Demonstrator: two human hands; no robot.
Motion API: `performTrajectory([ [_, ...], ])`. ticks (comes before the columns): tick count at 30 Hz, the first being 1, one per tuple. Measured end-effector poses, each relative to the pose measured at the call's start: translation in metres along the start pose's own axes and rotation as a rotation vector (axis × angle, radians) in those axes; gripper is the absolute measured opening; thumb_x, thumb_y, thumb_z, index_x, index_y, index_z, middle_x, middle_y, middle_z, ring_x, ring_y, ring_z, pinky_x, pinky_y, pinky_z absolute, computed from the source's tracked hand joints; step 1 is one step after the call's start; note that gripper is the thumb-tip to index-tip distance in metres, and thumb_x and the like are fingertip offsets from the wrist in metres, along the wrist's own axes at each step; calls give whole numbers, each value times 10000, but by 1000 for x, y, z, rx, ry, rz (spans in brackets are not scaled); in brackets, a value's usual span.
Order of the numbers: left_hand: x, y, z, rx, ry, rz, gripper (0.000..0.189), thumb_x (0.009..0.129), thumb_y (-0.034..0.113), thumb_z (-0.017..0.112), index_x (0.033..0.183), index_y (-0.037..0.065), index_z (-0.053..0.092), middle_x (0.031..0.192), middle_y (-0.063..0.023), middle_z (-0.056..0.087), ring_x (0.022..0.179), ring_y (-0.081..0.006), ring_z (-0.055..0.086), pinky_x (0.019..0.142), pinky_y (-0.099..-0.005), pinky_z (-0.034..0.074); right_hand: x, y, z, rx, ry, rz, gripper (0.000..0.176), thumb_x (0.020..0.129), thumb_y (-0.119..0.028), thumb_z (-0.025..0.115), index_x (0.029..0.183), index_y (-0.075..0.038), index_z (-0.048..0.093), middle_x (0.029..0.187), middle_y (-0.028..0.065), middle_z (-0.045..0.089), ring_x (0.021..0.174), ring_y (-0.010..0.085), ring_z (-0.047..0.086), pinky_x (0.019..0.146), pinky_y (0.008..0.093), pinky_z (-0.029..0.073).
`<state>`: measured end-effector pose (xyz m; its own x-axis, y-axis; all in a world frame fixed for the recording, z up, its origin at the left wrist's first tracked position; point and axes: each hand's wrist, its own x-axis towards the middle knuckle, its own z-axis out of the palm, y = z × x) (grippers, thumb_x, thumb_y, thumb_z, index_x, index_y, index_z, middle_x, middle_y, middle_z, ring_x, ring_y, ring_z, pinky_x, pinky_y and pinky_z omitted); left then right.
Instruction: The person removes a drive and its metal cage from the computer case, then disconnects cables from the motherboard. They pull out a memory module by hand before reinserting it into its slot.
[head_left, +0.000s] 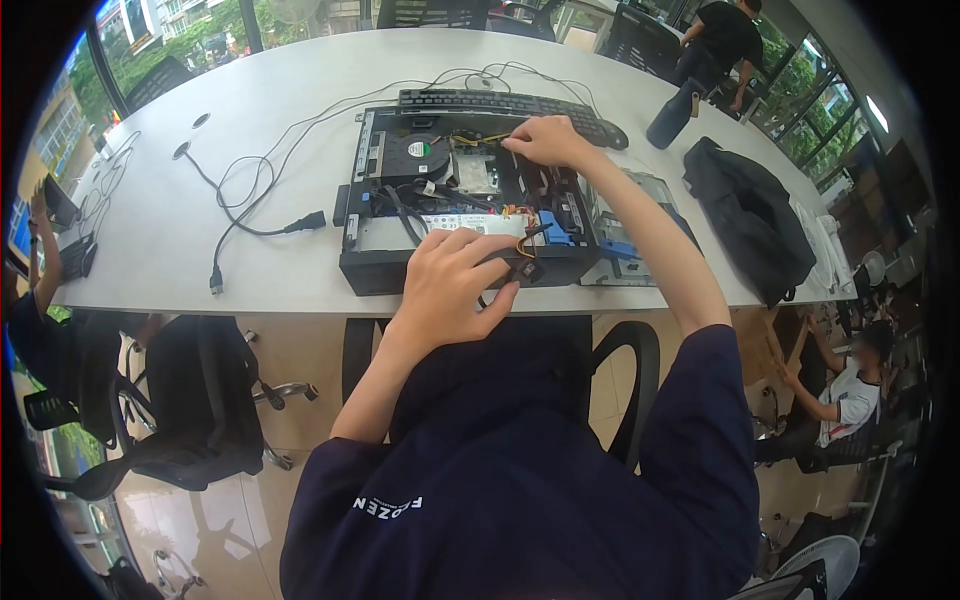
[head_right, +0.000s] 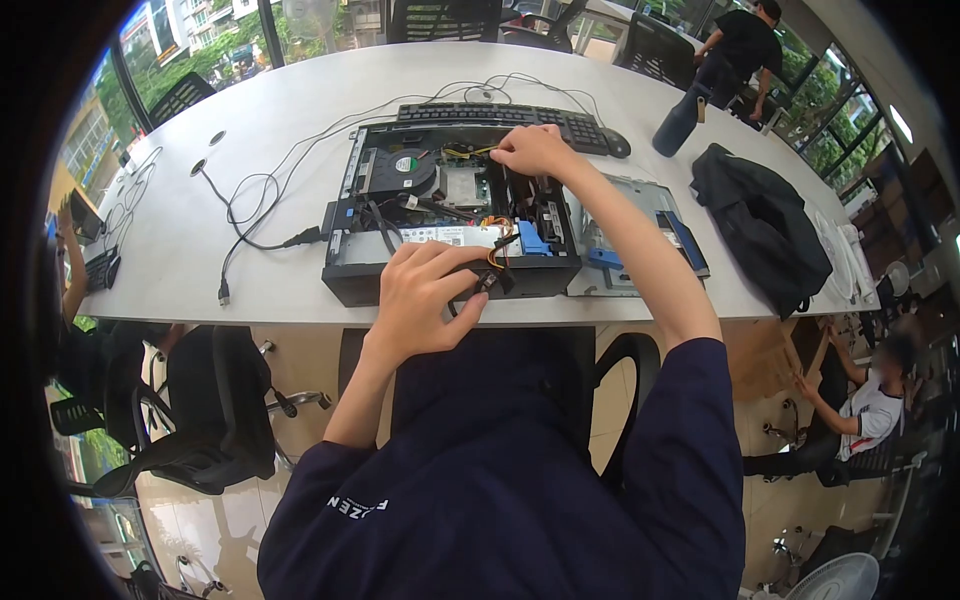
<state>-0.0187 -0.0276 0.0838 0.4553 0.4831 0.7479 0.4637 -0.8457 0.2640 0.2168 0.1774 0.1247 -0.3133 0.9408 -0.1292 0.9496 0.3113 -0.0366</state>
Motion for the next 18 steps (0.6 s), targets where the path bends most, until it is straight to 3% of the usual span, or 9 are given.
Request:
performTrajectory([
  [1, 0, -1, 0, 11, -5, 8, 144, 775, 233, 738, 767, 93, 706, 1121, -6, 721, 940, -213, 658, 818, -370, 469, 6, 2, 13, 22, 232, -75, 401, 947, -407, 593, 1179, -119, 745, 1072, 135, 752, 978, 321, 712, 941, 464, 484],
  [4, 1, -1, -1, 5, -18, 1, 152, 773, 239, 740, 764, 93, 702, 1122, -6, 719, 934, -213, 657, 816, -367, 469, 25, -16, 31, 239, 511, -54, 275, 925, -315, 588, 1014, -121, 761, 967, 96, 759, 1020, 285, 702, 975, 487, 427],
  [6, 1, -1, 0, 5, -17, 4, 153, 772, 240, 740, 761, 92, 700, 1121, -7, 719, 934, -213, 656, 814, -367, 468, 23, -23, 23, 287, 462, -13, 219, 890, -275, 616, 950, -105, 741, 968, 96, 757, 1007, 285, 706, 934, 453, 453],
  [8, 2, -2, 0, 0, -15, 5, 155, 771, 241, 740, 759, 92, 698, 1120, -8, 718, 933, -212, 655, 813, -366, 468, 17, -26, 10, -100, 128, -75, 217, 866, -277, 639, 975, -119, 740, 946, 82, 760, 991, 297, 708, 946, 477, 450],
  [9, 1, -2, -1, -4, -17, 4, 156, 771, 241, 741, 758, 92, 696, 1121, -9, 718, 931, -212, 655, 812, -366, 467, 13, -24, -2, -72, -17, -93, 396, 854, -402, 693, 1087, -85, 737, 1165, 101, 731, 1156, 297, 655, 1067, 516, 380],
  [10, 1, -2, -2, -8, -20, 5, 157, 771, 242, 741, 758, 92, 695, 1122, -10, 717, 929, -211, 655, 812, -366, 467, 8, -18, -4, -72, -21, -91, 396, 854, -402, 693, 1087, -85, 737, 1165, 101, 731, 1156, 297, 655, 1067, 516, 380],
  [12, 2, -3, -2, -9, -9, 10, 157, 771, 241, 741, 758, 92, 694, 1123, -10, 716, 927, -210, 655, 810, -365, 467, 0, -3, -10, -119, -17, -312, 656, 792, -521, 752, 1263, -68, 701, 1388, 123, 634, 1307, 293, 571, 1111, 546, 344],
  [13, 1, -3, -2, -10, -5, 17, 157, 771, 241, 741, 757, 92, 693, 1124, -10, 715, 926, -209, 655, 808, -364, 468, -1, 2, -13, -148, -144, -286, 957, 691, -628, 803, 1427, -54, 592, 1563, 127, 477, 1423, 299, 468, 1183, 583, 259],
  [18, 1, -2, -1, -7, -3, 17, 157, 773, 238, 739, 759, 89, 693, 1121, -10, 712, 925, -210, 654, 806, -364, 468, -9, 8, -21, -153, -263, -208, 1125, 611, -677, 830, 1490, -51, 513, 1619, 102, 406, 1474, 297, 406, 1244, 584, 141],
])
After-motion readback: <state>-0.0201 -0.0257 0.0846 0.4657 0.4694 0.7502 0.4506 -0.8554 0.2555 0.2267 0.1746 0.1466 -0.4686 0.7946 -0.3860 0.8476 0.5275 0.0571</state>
